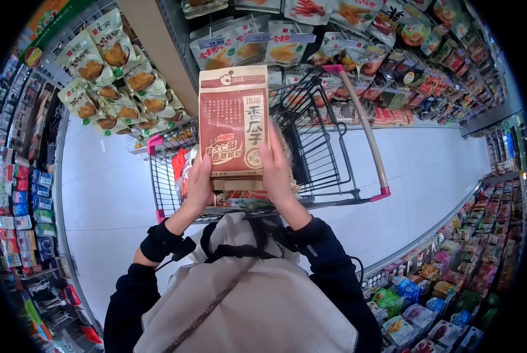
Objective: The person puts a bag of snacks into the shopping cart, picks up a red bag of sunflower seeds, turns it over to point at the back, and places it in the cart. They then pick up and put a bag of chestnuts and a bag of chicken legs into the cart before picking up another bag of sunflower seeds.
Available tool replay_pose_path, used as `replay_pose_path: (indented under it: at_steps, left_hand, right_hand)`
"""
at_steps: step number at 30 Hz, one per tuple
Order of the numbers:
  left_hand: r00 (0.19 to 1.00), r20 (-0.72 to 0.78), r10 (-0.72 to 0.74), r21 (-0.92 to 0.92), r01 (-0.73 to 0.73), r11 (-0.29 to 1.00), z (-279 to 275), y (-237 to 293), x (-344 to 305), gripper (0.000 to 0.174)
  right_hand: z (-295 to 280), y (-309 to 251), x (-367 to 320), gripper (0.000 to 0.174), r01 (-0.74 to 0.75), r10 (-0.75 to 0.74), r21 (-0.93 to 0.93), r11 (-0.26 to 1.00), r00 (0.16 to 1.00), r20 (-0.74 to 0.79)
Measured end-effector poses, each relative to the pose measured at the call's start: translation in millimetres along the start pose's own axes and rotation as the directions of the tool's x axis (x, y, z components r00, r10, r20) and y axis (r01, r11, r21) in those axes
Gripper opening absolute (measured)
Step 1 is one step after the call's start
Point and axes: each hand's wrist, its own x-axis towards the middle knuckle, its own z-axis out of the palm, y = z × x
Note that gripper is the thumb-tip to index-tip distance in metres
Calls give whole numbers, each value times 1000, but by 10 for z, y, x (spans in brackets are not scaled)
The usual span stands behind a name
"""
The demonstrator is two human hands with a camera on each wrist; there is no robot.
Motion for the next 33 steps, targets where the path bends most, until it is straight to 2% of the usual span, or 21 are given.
replay_pose_path:
  at_steps: [6, 11, 17, 20, 22, 23, 24, 25, 26, 28, 32, 33]
  left_hand:
    - [1000, -12, 1, -8, -2, 1000, 2, -46, -29, 44]
    - [1000, 3, 19, 17, -19, 1000, -53, -149, -22, 46]
    - [999, -5, 38, 93, -37, 995, -10, -37, -28, 47]
    - [1000, -18, -20, 235, 23, 972, -101, -140, -40, 49]
    - [985, -53, 162, 337, -136, 932, -6, -88, -34, 51]
    - [944, 47, 325, 655, -275, 704, -151, -410, -128, 53]
    - [987, -8, 157, 436, -138, 889, -150, -347, -183, 55]
    - [1000, -15, -12, 173, 15, 985, -89, -236, -205, 57]
    - [986, 26, -164, -107, 166, 980, -61, -183, -203, 59]
    - [961, 81, -266, -64, 271, 960, -116, -200, -173, 66]
    - [930, 33, -367, -115, 368, 922, -184, -353, -234, 65]
    - [927, -20, -374, -88, 371, 924, -228, -396, -245, 63]
  right_hand:
    - [55, -48, -40, 47, -56, 57, 101, 993, 998, -5]
    - [56, -15, -54, 47, -63, 64, 110, 992, 998, -5]
    - [46, 28, -54, 47, -25, 25, 91, 996, 1000, 0]
    - [-6, 64, -71, 47, -30, 30, 27, 999, 999, -15]
    - [-33, 150, -75, 47, -32, 33, 57, 998, 999, -6]
    - [-47, 153, -100, 47, -26, 26, 86, 996, 1000, 3]
    - [-62, 148, -142, 47, -25, 24, 114, 993, 1000, 13]
    - [-104, 174, -196, 47, -34, 32, 89, 995, 999, 16]
    - [-160, 202, -250, 47, -37, 36, 62, 997, 999, 19]
    - [-295, 300, -358, 49, -55, 59, -62, 997, 996, 70]
    - [-356, 419, -442, 46, -83, 157, -285, 955, 957, 246]
    - [-387, 452, -437, 45, -86, 186, -341, 936, 944, 272]
